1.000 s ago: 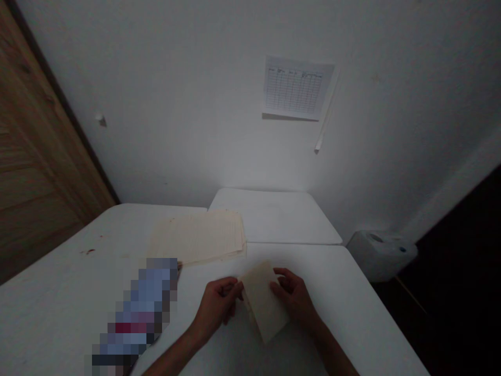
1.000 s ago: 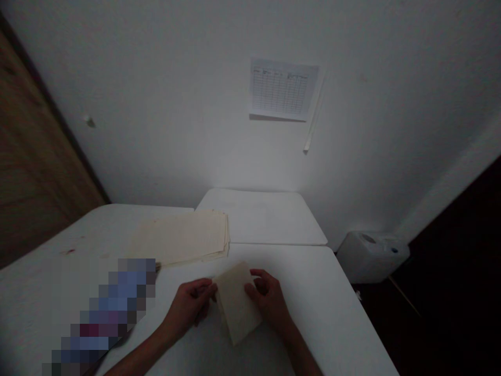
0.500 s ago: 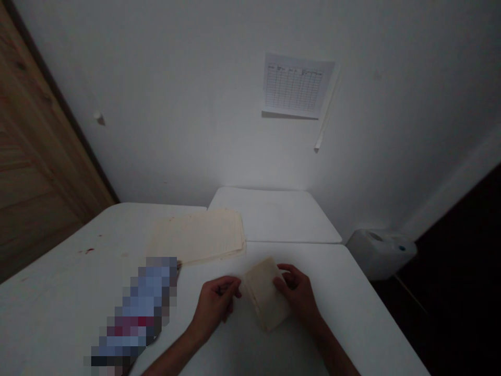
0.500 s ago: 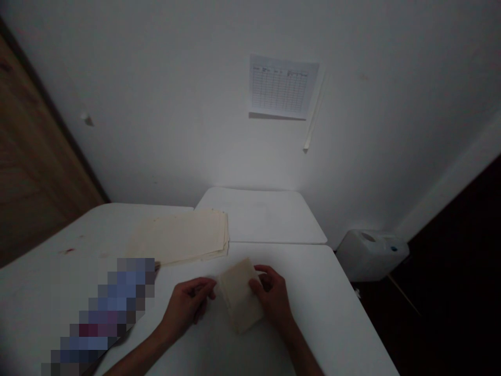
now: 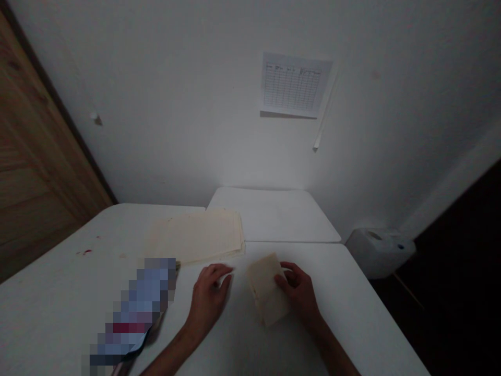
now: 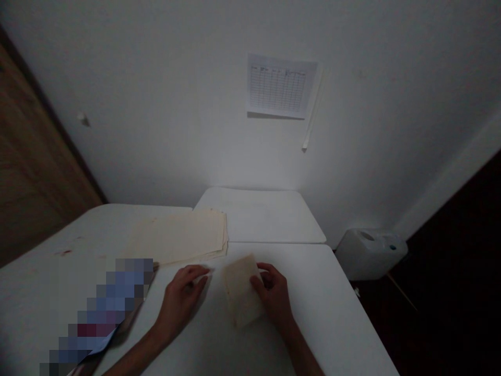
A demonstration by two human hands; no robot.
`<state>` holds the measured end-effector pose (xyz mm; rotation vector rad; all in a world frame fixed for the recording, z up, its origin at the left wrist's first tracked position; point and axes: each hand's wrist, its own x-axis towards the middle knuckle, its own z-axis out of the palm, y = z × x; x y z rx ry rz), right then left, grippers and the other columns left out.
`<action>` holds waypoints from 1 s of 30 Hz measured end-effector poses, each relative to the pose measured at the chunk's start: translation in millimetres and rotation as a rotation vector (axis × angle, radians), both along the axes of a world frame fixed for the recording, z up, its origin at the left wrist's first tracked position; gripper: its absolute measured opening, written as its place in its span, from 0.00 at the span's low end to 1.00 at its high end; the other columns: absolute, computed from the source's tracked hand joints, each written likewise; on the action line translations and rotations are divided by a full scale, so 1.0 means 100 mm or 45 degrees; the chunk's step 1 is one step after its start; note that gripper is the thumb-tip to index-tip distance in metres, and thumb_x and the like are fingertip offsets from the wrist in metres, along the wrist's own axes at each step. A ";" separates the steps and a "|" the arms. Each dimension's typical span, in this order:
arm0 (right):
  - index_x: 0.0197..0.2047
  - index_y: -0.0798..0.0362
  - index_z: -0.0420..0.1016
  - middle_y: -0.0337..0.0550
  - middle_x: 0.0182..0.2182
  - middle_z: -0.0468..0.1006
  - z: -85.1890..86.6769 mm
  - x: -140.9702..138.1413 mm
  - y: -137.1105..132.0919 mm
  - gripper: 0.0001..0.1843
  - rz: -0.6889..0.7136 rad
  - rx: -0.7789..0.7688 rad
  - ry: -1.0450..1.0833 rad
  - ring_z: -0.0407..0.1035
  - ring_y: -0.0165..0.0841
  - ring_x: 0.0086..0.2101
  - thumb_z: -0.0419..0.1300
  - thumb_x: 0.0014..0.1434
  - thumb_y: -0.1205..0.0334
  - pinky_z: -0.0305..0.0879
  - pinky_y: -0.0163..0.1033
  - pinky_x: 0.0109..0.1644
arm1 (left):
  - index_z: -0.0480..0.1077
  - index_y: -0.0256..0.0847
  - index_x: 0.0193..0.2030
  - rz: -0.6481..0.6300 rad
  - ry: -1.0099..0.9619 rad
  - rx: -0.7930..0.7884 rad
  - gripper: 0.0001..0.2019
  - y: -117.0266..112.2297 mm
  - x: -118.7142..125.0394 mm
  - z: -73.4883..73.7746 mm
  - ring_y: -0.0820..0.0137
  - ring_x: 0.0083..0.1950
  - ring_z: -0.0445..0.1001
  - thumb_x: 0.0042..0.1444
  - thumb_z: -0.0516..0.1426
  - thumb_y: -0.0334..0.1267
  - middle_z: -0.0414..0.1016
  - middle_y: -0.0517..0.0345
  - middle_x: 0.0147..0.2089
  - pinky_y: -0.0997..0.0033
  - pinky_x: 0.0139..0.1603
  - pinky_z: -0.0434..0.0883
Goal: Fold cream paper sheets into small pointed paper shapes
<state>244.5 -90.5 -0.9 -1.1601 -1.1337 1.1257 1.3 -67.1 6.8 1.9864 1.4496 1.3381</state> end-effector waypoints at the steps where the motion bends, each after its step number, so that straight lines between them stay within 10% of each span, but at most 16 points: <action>1: 0.48 0.53 0.71 0.46 0.31 0.81 -0.01 -0.01 0.00 0.27 0.005 -0.007 0.007 0.75 0.36 0.29 0.67 0.51 0.45 0.68 0.35 0.30 | 0.77 0.42 0.40 -0.004 -0.044 0.018 0.15 0.01 0.00 0.01 0.61 0.44 0.73 0.59 0.55 0.49 0.77 0.51 0.42 0.67 0.41 0.70; 8: 0.49 0.54 0.70 0.47 0.32 0.81 0.00 -0.10 -0.02 0.28 0.029 -0.011 0.029 0.76 0.38 0.30 0.67 0.51 0.45 0.70 0.37 0.30 | 0.76 0.40 0.43 -0.141 -0.365 -0.423 0.18 -0.07 0.10 0.06 0.66 0.34 0.74 0.56 0.57 0.52 0.79 0.53 0.37 0.70 0.36 0.70; 12: 0.51 0.53 0.69 0.47 0.33 0.81 0.01 -0.16 -0.06 0.29 0.038 -0.029 0.045 0.76 0.39 0.30 0.68 0.51 0.46 0.71 0.38 0.30 | 0.74 0.37 0.25 -0.199 -0.435 -0.697 0.21 -0.14 0.21 0.05 0.72 0.20 0.64 0.54 0.57 0.55 0.71 0.59 0.20 0.76 0.21 0.60; 30: 0.50 0.52 0.69 0.46 0.34 0.79 0.03 -0.24 -0.09 0.27 0.041 -0.044 -0.029 0.75 0.37 0.30 0.63 0.54 0.43 0.68 0.37 0.30 | 0.69 0.38 0.25 -0.287 -0.590 -0.753 0.23 -0.18 0.24 0.02 0.77 0.14 0.56 0.54 0.55 0.59 0.60 0.66 0.13 0.78 0.14 0.52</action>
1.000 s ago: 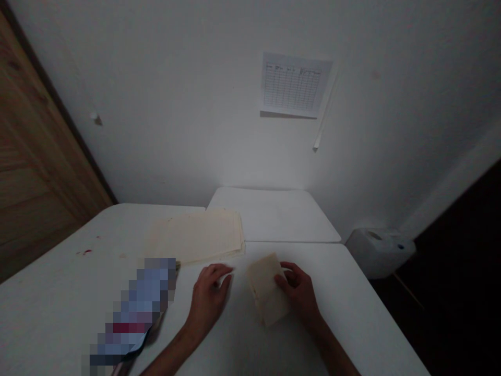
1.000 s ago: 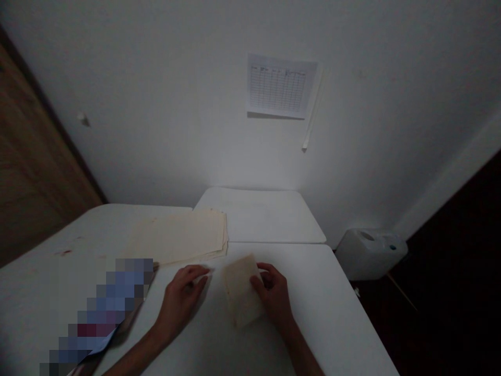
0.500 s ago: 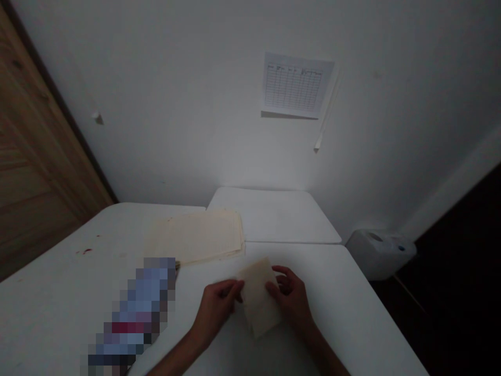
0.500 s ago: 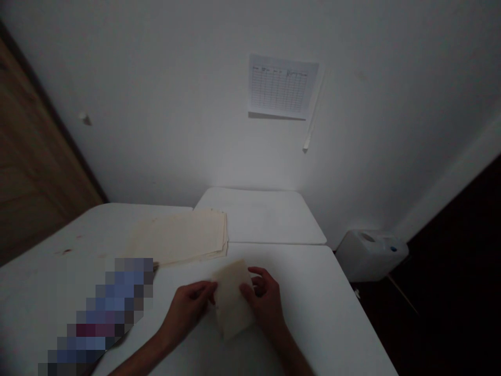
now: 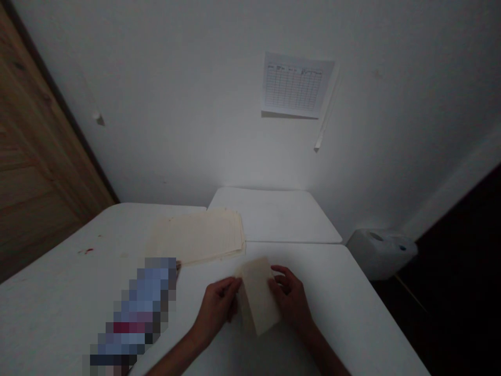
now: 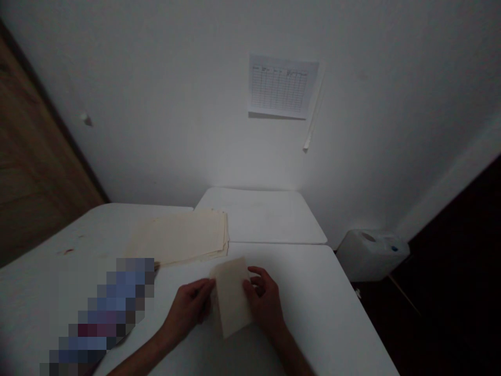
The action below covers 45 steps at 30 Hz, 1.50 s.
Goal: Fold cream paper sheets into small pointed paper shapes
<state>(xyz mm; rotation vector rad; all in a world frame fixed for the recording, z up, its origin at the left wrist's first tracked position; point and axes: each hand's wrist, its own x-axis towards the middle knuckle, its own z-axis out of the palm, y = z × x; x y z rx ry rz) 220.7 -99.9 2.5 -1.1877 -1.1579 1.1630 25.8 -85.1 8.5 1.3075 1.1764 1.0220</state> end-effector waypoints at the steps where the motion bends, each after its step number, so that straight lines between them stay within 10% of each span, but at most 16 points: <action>1: 0.51 0.53 0.69 0.47 0.34 0.80 0.00 0.00 0.00 0.28 0.008 -0.004 0.002 0.75 0.37 0.30 0.63 0.55 0.43 0.68 0.37 0.30 | 0.69 0.38 0.26 -0.006 -0.012 0.011 0.23 0.00 0.00 0.00 0.77 0.13 0.56 0.55 0.55 0.58 0.60 0.67 0.13 0.79 0.14 0.52; 13: 0.38 0.53 0.80 0.48 0.32 0.80 0.12 0.28 0.04 0.32 -0.168 0.093 -0.050 0.74 0.44 0.35 0.52 0.57 0.33 0.71 0.43 0.36 | 0.68 0.38 0.25 0.137 0.058 -0.004 0.23 0.02 -0.02 -0.01 0.78 0.11 0.55 0.53 0.57 0.59 0.61 0.67 0.12 0.79 0.12 0.51; 20: 0.35 0.56 0.79 0.46 0.29 0.81 0.15 0.51 0.11 0.26 -0.021 -0.070 -0.132 0.75 0.44 0.31 0.67 0.47 0.39 0.70 0.41 0.33 | 0.66 0.40 0.27 0.207 -0.097 -0.053 0.21 0.03 -0.03 0.03 0.79 0.12 0.56 0.51 0.59 0.58 0.59 0.71 0.15 0.81 0.12 0.53; 28: 0.36 0.54 0.79 0.48 0.31 0.82 0.13 0.43 0.09 0.23 -0.128 -0.082 -0.101 0.76 0.43 0.31 0.66 0.50 0.41 0.70 0.41 0.32 | 0.74 0.37 0.33 0.099 -0.081 -0.099 0.21 0.04 -0.05 0.01 0.61 0.31 0.76 0.47 0.63 0.56 0.77 0.55 0.28 0.70 0.28 0.72; 45: 0.28 0.52 0.77 0.44 0.25 0.79 0.10 0.41 0.10 0.20 -0.446 0.137 -0.484 0.70 0.35 0.24 0.64 0.50 0.41 0.67 0.38 0.28 | 0.72 0.38 0.23 0.300 0.242 0.125 0.21 0.06 -0.09 -0.02 0.67 0.25 0.71 0.49 0.59 0.57 0.68 0.61 0.18 0.76 0.23 0.64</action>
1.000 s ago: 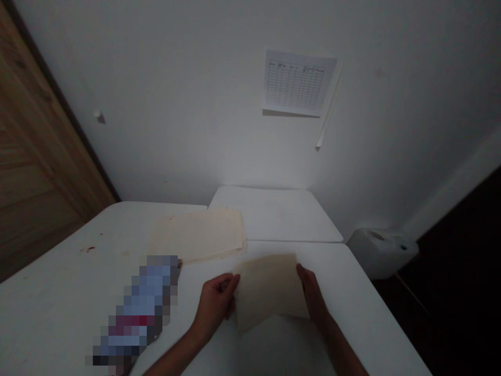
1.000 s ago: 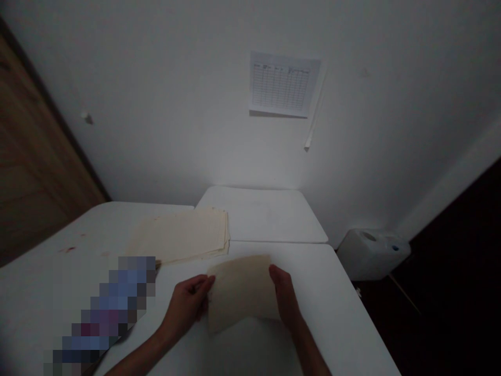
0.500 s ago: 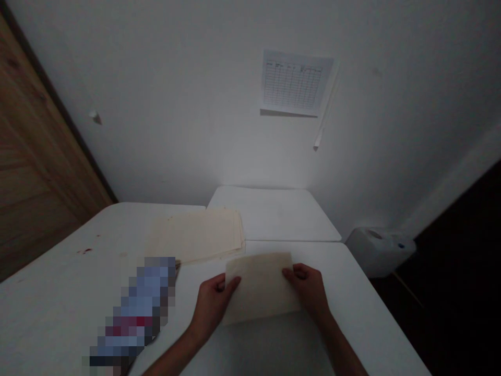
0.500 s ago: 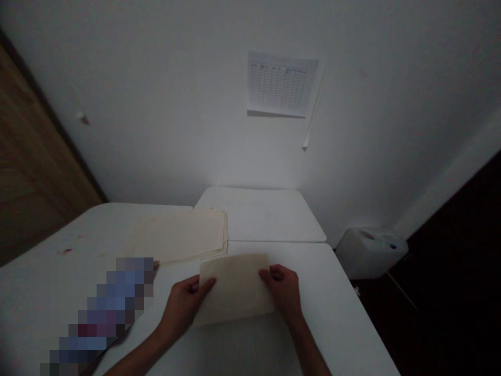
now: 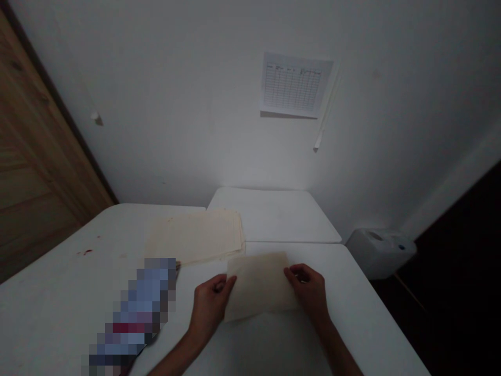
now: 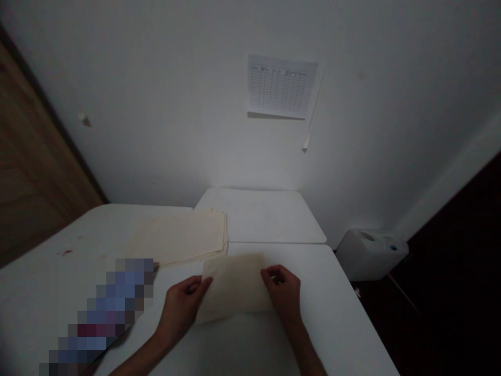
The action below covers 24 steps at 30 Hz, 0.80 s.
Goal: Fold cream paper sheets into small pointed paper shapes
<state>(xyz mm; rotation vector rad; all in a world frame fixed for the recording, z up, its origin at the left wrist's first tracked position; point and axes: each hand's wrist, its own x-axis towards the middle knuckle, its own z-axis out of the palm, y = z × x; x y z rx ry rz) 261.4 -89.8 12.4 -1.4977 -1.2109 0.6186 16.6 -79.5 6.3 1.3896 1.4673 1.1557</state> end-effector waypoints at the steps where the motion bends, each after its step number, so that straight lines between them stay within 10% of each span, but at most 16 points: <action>1: 0.29 0.53 0.77 0.44 0.26 0.79 0.01 -0.01 0.00 0.20 0.033 -0.003 0.054 0.70 0.35 0.25 0.65 0.50 0.42 0.67 0.38 0.29 | 0.72 0.38 0.24 -0.006 -0.011 -0.008 0.21 0.00 0.00 0.00 0.67 0.25 0.71 0.49 0.59 0.57 0.69 0.61 0.19 0.76 0.24 0.64; 12: 0.39 0.51 0.80 0.47 0.41 0.79 -0.02 -0.31 -0.09 0.20 0.573 0.095 0.292 0.73 0.39 0.41 0.54 0.62 0.44 0.70 0.39 0.41 | 0.78 0.36 0.33 -0.100 -0.091 -0.020 0.22 -0.04 0.06 0.00 0.61 0.34 0.77 0.53 0.58 0.56 0.79 0.55 0.29 0.72 0.32 0.71; 24: 0.44 0.46 0.78 0.46 0.58 0.66 -0.08 -0.43 -0.18 0.14 0.541 0.189 -0.160 0.64 0.42 0.55 0.66 0.52 0.61 0.64 0.47 0.57 | 0.78 0.36 0.38 -0.297 -0.398 -0.137 0.23 -0.10 0.13 0.01 0.68 0.24 0.70 0.54 0.58 0.56 0.74 0.57 0.25 0.74 0.24 0.66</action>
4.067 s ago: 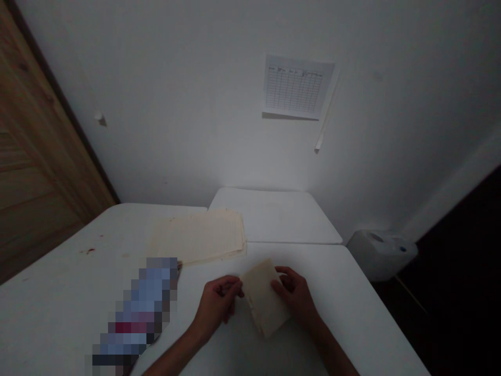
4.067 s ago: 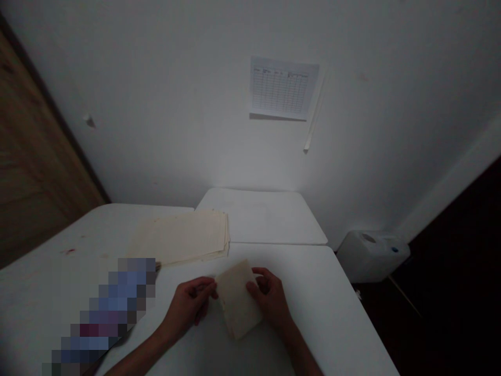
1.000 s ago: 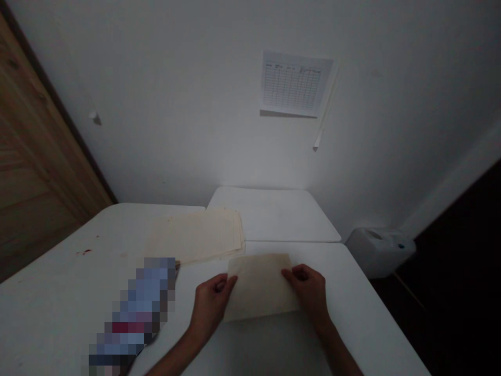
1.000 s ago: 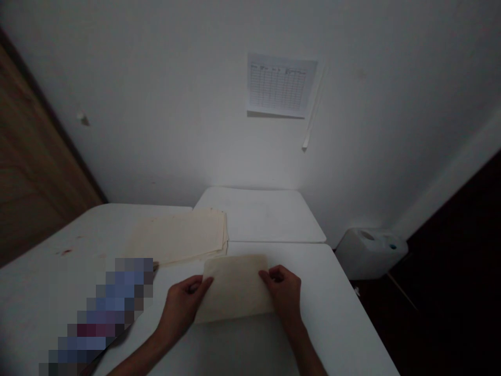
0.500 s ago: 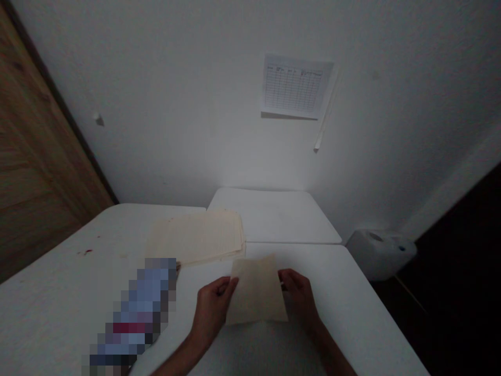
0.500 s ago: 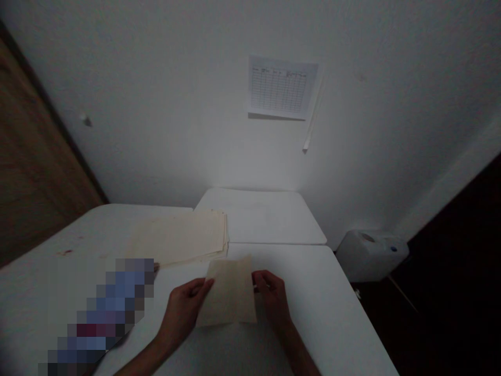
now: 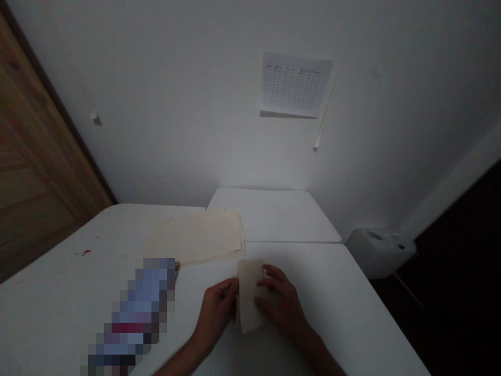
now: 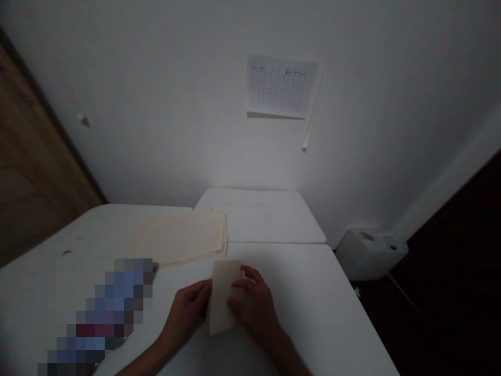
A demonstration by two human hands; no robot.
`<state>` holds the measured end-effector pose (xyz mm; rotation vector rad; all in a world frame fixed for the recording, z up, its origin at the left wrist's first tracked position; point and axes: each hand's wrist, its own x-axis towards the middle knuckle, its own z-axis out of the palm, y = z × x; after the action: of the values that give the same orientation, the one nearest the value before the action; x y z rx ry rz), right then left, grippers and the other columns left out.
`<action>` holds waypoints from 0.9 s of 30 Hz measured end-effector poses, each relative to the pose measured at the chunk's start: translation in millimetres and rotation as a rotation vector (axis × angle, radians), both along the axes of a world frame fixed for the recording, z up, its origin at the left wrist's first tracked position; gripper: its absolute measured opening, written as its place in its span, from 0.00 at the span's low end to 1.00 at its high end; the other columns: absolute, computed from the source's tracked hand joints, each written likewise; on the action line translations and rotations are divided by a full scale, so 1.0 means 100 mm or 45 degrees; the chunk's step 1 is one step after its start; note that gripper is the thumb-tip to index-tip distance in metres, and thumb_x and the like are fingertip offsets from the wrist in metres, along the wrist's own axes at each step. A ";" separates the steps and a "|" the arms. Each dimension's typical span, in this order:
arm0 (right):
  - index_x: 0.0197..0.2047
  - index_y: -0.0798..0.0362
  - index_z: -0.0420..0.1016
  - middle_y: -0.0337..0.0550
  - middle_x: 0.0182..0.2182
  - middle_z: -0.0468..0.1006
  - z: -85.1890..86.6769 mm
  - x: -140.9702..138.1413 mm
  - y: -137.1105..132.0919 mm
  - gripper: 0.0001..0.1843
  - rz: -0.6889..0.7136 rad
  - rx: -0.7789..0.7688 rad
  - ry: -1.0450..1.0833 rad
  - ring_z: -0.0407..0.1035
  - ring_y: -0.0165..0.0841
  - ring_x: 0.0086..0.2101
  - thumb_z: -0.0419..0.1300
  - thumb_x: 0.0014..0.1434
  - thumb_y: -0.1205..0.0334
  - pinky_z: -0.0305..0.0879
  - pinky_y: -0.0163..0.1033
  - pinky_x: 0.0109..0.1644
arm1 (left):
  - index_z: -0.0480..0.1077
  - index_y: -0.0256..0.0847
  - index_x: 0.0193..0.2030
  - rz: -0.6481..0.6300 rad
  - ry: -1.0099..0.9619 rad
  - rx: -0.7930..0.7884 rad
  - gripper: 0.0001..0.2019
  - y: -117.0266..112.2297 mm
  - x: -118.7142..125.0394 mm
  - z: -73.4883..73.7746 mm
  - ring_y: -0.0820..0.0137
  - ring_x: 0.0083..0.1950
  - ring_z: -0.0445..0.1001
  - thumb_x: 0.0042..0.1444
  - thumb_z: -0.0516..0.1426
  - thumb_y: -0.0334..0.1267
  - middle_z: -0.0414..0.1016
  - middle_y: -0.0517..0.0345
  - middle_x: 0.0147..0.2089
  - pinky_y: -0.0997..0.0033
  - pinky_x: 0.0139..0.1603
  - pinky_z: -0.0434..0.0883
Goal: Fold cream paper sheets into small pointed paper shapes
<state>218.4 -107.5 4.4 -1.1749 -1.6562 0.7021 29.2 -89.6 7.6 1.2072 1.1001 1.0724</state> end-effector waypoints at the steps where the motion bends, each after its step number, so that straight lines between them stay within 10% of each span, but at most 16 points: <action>1: 0.44 0.46 0.78 0.46 0.59 0.66 -0.01 -0.01 0.00 0.15 0.009 -0.007 0.005 0.64 0.42 0.55 0.66 0.51 0.62 0.64 0.47 0.56 | 0.78 0.36 0.39 -0.012 -0.011 -0.007 0.23 -0.01 0.00 0.00 0.69 0.23 0.69 0.54 0.58 0.56 0.74 0.57 0.25 0.75 0.22 0.65; 12: 0.43 0.48 0.76 0.48 0.57 0.66 0.03 -0.06 -0.02 0.14 0.010 -0.041 0.117 0.69 0.40 0.49 0.66 0.52 0.64 0.72 0.41 0.44 | 0.77 0.37 0.35 0.025 0.007 -0.058 0.20 -0.03 0.03 0.06 0.66 0.28 0.74 0.49 0.62 0.55 0.77 0.56 0.28 0.73 0.27 0.70; 27: 0.60 0.51 0.56 0.46 0.37 0.80 -0.03 -0.03 0.03 0.36 0.115 -0.451 0.721 0.75 0.38 0.34 0.67 0.53 0.51 0.72 0.41 0.36 | 0.79 0.37 0.33 0.039 0.059 -0.008 0.20 -0.13 0.11 0.07 0.64 0.30 0.76 0.48 0.63 0.55 0.79 0.54 0.28 0.74 0.26 0.71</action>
<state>215.3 -104.8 1.9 -1.0131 -1.1371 1.2915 40.4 -102.5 14.5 1.2184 1.1601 1.0682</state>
